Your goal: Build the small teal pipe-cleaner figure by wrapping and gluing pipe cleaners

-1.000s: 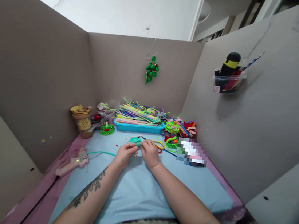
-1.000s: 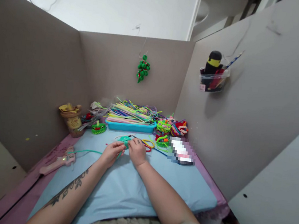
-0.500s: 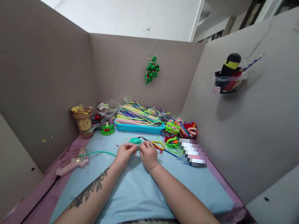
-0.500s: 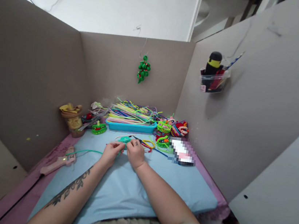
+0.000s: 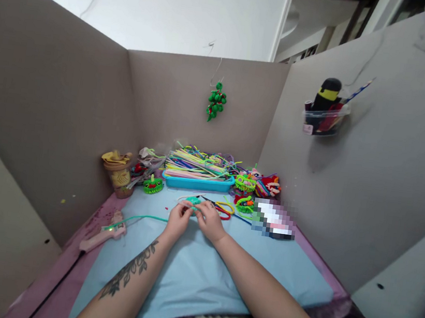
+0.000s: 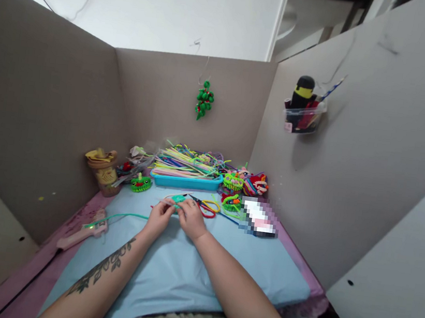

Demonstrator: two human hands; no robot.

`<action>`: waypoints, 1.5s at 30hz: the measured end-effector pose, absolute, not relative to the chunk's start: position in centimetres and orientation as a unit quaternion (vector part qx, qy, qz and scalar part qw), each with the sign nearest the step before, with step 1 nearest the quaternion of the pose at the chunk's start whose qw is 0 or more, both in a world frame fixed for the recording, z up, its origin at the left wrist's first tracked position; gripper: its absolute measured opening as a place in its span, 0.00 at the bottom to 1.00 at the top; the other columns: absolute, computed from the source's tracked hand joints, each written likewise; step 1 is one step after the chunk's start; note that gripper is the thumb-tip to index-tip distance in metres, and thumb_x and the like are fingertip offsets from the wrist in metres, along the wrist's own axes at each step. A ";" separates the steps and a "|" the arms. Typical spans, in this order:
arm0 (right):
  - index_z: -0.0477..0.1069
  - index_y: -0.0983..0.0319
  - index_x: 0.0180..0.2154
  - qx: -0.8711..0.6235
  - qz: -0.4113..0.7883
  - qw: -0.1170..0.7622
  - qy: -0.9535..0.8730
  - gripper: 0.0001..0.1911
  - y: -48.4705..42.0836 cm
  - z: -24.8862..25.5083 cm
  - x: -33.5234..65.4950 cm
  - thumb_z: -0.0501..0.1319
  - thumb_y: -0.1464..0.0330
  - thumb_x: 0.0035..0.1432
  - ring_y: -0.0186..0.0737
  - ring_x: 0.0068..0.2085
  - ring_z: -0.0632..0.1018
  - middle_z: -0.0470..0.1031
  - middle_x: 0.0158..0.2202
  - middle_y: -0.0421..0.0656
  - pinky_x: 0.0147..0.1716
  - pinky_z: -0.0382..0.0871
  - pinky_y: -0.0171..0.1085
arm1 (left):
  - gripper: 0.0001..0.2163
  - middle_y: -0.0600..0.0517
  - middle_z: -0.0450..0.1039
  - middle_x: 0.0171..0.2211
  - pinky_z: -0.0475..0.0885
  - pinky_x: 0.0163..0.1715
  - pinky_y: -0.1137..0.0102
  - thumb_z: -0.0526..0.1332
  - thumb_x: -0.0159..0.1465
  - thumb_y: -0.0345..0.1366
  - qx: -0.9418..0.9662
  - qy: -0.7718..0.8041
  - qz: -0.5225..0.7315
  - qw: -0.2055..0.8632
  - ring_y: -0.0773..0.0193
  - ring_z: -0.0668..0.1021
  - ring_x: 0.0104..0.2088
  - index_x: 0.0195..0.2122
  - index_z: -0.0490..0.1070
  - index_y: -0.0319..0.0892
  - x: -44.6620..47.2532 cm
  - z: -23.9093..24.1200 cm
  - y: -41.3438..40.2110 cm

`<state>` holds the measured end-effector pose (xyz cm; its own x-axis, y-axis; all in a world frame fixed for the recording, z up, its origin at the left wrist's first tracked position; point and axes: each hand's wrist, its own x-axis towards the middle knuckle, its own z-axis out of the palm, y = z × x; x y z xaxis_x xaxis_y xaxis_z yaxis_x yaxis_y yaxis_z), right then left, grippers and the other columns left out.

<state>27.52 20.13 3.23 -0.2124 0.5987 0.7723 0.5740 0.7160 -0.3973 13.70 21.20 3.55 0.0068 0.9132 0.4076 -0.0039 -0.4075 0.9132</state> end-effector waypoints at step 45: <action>0.68 0.61 0.32 -0.479 -0.038 0.493 -0.725 0.07 20.4 3.1 27.6 0.52 0.73 0.59 0.41 0.37 0.70 0.67 0.33 0.45 0.38 0.65 0.38 | 0.13 0.52 0.73 0.22 0.66 0.22 0.74 0.67 0.46 0.36 0.482 0.391 0.531 0.577 0.67 0.75 0.21 0.33 0.71 0.37 14.1 4.3 20.5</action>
<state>27.61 20.37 3.10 -0.0544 0.6569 0.7520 0.7325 0.5381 -0.4170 14.11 20.46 4.30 0.1292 0.9898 0.0601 -0.2357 -0.0282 0.9714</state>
